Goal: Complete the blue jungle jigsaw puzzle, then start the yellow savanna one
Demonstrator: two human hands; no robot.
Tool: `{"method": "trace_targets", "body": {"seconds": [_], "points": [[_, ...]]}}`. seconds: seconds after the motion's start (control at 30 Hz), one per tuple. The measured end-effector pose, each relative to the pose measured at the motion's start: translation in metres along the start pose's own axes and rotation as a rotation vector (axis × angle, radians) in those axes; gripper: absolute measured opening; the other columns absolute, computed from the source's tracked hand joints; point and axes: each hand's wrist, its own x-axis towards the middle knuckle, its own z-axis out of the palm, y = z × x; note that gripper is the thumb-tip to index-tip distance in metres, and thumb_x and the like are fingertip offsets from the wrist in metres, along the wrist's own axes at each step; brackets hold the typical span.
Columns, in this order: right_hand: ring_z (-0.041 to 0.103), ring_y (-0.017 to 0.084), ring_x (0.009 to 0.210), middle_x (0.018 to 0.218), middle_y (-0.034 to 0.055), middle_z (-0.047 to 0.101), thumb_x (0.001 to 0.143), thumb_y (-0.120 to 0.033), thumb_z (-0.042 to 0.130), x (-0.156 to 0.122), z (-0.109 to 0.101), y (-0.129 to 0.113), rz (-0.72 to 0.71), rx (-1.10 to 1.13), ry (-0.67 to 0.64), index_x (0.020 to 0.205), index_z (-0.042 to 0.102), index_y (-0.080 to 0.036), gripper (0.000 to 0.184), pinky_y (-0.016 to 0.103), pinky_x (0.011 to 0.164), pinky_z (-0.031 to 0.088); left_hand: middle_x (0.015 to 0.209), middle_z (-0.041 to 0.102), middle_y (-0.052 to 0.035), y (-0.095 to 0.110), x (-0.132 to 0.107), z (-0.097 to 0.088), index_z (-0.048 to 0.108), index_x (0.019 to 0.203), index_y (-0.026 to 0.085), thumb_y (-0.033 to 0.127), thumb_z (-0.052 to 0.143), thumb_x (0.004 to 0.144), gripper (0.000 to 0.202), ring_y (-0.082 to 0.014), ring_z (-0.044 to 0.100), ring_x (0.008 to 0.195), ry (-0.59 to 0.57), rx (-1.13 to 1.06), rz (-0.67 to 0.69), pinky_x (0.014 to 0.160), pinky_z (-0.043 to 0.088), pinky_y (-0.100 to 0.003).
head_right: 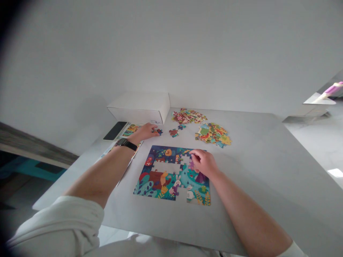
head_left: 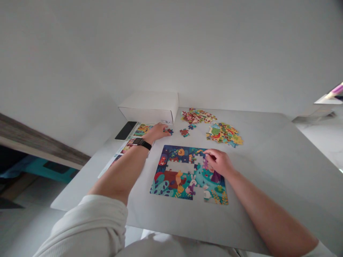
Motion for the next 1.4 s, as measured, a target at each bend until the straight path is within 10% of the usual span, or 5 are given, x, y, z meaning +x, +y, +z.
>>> {"method": "trace_targets", "body": {"seconds": [0.43, 1.07, 1.4], "points": [[0.078, 0.023, 0.085, 0.098, 0.0063, 0.083, 0.097, -0.025, 0.059, 0.003, -0.003, -0.002, -0.026, 0.004, -0.014, 0.101, 0.079, -0.025, 0.020, 0.035, 0.084, 0.059, 0.080, 0.075, -0.0042, 0.033, -0.018, -0.004, 0.076, 0.082, 0.020, 0.028, 0.077, 0.076, 0.009, -0.0187, 0.064, 0.073, 0.090, -0.235, -0.071, 0.070, 0.044, -0.029], [0.074, 0.022, 0.094, 0.117, 0.0097, 0.074, 0.097, -0.031, 0.063, 0.014, -0.023, -0.056, -0.147, 0.059, 0.117, 0.115, 0.069, -0.025, 0.019, 0.035, 0.079, 0.062, 0.079, 0.073, -0.0033, 0.116, -0.147, 0.015, 0.071, 0.087, 0.018, 0.056, 0.086, 0.074, 0.043, -0.0141, 0.062, 0.067, 0.037, -0.952, -0.009, 0.060, 0.044, -0.025], [0.066, 0.030, 0.124, 0.125, 0.0116, 0.069, 0.093, -0.020, 0.072, 0.007, 0.013, -0.078, -0.293, -0.029, 0.076, 0.114, 0.067, -0.027, 0.023, 0.051, 0.112, 0.053, 0.074, 0.070, -0.0012, 0.122, -0.158, 0.029, 0.066, 0.082, 0.018, 0.054, 0.091, 0.069, 0.046, -0.0126, 0.061, 0.067, -0.047, -1.065, 0.005, 0.061, 0.044, -0.025]]}}
